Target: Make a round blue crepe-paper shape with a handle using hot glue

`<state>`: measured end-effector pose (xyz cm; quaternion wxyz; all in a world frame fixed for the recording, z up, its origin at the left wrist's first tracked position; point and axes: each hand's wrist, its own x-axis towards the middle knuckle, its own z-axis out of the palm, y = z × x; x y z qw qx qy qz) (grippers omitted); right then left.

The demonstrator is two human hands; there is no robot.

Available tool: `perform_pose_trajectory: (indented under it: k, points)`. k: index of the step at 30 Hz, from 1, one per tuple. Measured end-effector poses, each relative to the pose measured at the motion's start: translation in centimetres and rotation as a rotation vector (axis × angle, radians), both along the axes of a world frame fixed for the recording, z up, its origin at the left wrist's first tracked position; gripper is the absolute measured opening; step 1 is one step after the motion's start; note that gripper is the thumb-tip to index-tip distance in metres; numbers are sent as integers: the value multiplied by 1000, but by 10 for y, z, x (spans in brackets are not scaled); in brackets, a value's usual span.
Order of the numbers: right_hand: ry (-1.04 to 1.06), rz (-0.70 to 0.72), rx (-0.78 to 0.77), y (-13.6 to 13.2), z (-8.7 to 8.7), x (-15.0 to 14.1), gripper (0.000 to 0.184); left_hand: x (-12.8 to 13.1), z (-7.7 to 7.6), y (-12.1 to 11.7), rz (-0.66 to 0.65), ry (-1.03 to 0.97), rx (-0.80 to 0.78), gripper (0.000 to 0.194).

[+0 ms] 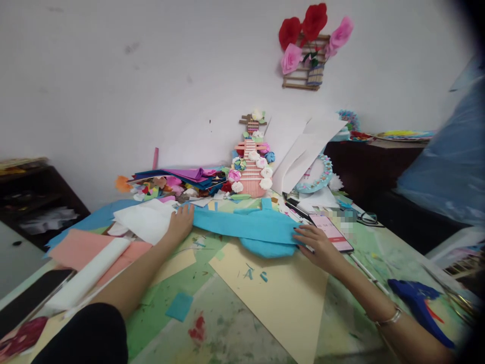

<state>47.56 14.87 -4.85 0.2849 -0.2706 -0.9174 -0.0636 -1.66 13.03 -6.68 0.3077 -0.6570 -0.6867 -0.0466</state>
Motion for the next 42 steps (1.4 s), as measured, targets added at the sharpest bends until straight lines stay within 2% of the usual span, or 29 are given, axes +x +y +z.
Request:
perform_pose_trajectory:
  k: [2, 6, 10, 17, 21, 26, 29, 34, 38, 42]
  points:
    - [-8, 12, 3, 1, 1, -2, 27, 3, 1, 1, -13, 1, -17, 52]
    - [-28, 32, -4, 0, 8, -12, 26, 16, 8, 5, -180, 51, -116, 62]
    - [-25, 24, -33, -5, 12, -26, 24, 32, 12, 17, -316, 83, -176, 55]
    - [22, -57, -138, -5, 8, -40, 21, 46, 5, 44, -344, 62, -209, 55]
    - [101, -209, -237, 3, 4, -36, 27, 49, -1, 51, -337, 35, -224, 58]
    - [234, -449, -424, 20, 4, -26, 44, 45, -9, 62, -379, 8, -284, 73]
    - [303, -516, -584, 28, 7, -21, 42, 41, -11, 71, -414, -1, -296, 76]
    - [447, -558, -819, 35, 15, -18, 34, 42, -2, 82, -447, -55, -255, 67]
    - [574, -565, -1007, 34, 22, -15, 34, 47, 12, 79, -466, -170, -184, 59]
    - [741, -467, -1191, 20, 31, -15, 37, 52, 21, 74, -407, -374, -44, 55]
